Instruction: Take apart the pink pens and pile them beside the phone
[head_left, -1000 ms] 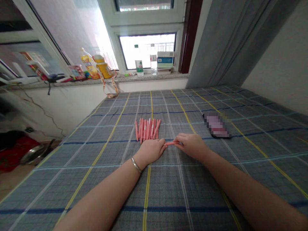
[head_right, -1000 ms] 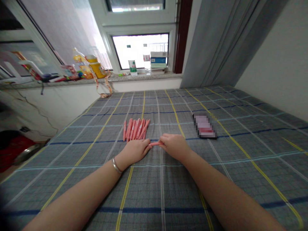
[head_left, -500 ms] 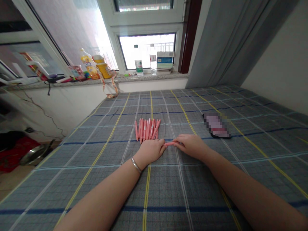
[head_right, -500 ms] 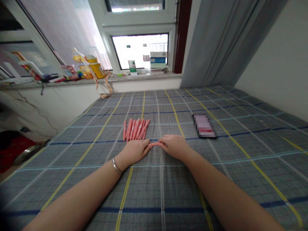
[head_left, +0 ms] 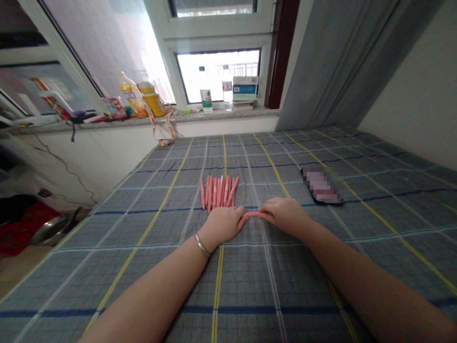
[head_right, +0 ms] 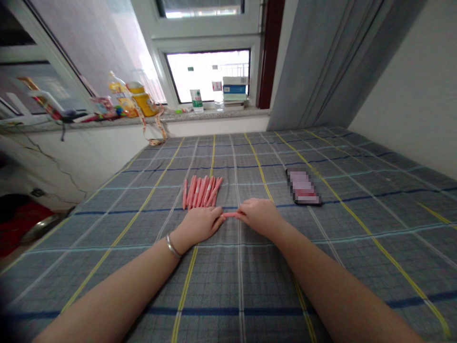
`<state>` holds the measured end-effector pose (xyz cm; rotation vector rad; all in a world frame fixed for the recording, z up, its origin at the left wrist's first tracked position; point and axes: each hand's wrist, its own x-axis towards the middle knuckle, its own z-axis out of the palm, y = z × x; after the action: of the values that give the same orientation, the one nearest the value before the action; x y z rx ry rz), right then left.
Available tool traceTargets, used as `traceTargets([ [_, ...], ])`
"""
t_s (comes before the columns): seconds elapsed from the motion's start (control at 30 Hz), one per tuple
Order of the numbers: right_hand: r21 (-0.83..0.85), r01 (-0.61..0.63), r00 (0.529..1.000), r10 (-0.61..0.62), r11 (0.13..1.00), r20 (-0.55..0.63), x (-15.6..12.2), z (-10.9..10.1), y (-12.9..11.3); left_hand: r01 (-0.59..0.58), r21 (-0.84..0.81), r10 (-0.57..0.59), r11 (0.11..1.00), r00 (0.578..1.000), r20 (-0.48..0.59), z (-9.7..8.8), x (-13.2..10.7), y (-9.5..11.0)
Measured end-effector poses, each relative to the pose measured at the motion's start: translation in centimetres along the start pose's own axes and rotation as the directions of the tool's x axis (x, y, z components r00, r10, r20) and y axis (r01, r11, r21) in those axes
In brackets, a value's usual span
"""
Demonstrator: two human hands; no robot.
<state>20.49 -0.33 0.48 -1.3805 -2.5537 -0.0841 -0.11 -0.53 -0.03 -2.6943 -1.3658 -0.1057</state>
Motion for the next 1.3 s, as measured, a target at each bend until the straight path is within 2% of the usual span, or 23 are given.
traceTargets([
  [0.27, 0.073, 0.003, 0.997, 0.003, 0.997, -0.078, -0.05, 0.05, -0.02, -0.008, -0.016, 0.008, 1.000, 1.000, -0.030, -0.02, -0.06, -0.02],
  [0.57, 0.107, -0.014, 0.998, 0.020, 0.994, -0.055, -0.04, 0.03, -0.13, 0.017, -0.042, -0.018, 0.999, 1.000, -0.023, -0.12, -0.09, 0.05],
  [0.77, 0.087, -0.021, 1.000, 0.021, 0.996, 0.005, -0.14, -0.28, -0.21, 0.046, -0.068, -0.048, 0.997, 0.998, -0.030, -0.07, -0.05, 0.01],
  [1.3, 0.119, -0.111, 0.992, 0.116, 0.987, -0.037, 0.00, 0.08, -0.19, 0.034, -0.063, -0.037, 0.997, 0.999, -0.040, -0.12, -0.05, -0.01],
])
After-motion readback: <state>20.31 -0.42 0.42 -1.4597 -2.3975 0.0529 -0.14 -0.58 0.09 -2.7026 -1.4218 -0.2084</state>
